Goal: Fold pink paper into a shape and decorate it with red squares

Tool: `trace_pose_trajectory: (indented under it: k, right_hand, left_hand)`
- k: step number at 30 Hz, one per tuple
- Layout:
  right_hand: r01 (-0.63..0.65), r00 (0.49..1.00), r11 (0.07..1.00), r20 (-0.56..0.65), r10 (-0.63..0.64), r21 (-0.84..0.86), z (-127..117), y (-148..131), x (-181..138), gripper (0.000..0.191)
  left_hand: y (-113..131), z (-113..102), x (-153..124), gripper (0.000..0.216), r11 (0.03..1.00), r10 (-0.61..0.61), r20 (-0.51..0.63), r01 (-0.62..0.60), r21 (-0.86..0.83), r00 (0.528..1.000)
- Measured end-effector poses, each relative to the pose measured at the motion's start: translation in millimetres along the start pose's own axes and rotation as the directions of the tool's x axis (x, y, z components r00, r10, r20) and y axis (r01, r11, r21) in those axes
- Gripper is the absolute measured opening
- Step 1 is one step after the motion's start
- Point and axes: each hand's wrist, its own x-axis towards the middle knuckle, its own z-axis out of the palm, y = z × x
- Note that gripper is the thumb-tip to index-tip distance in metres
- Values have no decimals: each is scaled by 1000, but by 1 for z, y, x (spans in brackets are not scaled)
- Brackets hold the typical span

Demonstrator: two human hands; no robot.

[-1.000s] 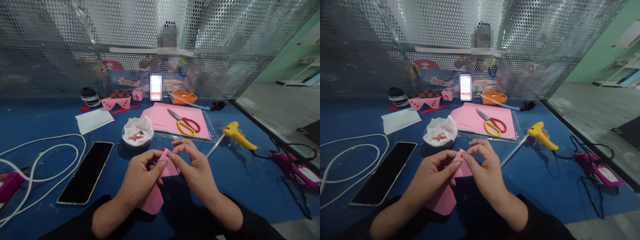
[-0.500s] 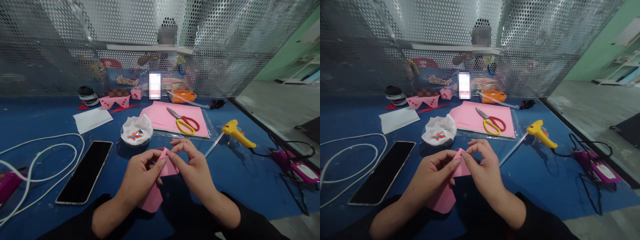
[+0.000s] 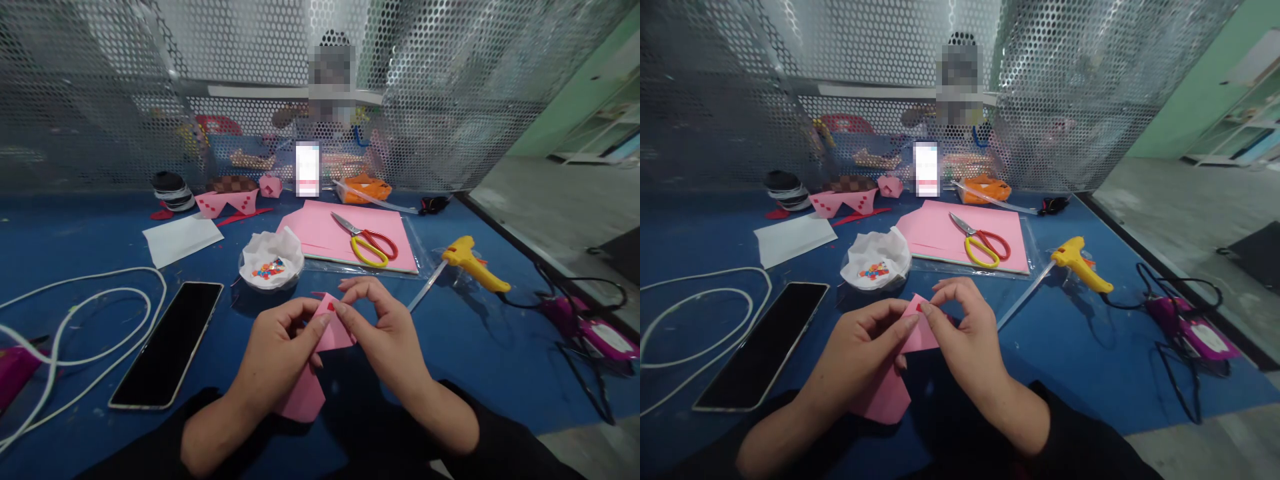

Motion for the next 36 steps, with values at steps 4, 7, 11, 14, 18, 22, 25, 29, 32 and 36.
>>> trace_pose_trajectory:
  k: [4, 7, 11, 14, 18, 22, 25, 29, 32, 36]
  right_hand:
    - [-65, 997, 997, -38, 67, 46, -5, 1, 0, 7]
    - [-105, 991, 994, -84, 108, 40, -7, 3, 1, 16]
    - [-183, 983, 977, -10, 186, 112, -5, 3, 1, 30]
    - [-251, 967, 953, 88, 238, 172, -3, 2, -1, 35]
    - [-227, 973, 957, 85, 215, 180, 0, 1, -4, 32]
    - [-200, 978, 967, 87, 188, 159, 2, 1, -7, 30]
    - [-190, 979, 970, 97, 177, 151, 3, 2, -9, 30]
    - [-177, 981, 978, 105, 165, 115, 4, 2, -10, 30]
    - [-178, 980, 979, 106, 167, 102, 4, 3, -11, 29]
    - [-180, 981, 976, 92, 170, 121, 3, 4, -11, 30]
  left_hand:
    - [3, -2, 1, 22, 1000, -4, -18, 4, 0, 1000]
    - [3, -5, 2, 22, 1000, 10, -52, -10, 4, 999]
    - [1, -9, 3, 21, 997, 71, -116, -70, 13, 991]
    - [1, -10, 2, 18, 993, 109, -116, -104, 54, 987]
    - [1, -10, 1, 20, 994, 105, -107, -99, 55, 989]
    - [2, -10, 2, 21, 991, 116, -160, -104, 80, 980]
    - [1, -11, 3, 19, 985, 140, -168, -120, 120, 976]
    - [1, -11, 3, 20, 982, 135, -172, -108, 157, 976]
    - [2, -12, 2, 22, 981, 132, -171, -103, 166, 976]
    - [3, -13, 1, 27, 983, 135, -192, -107, 148, 972]
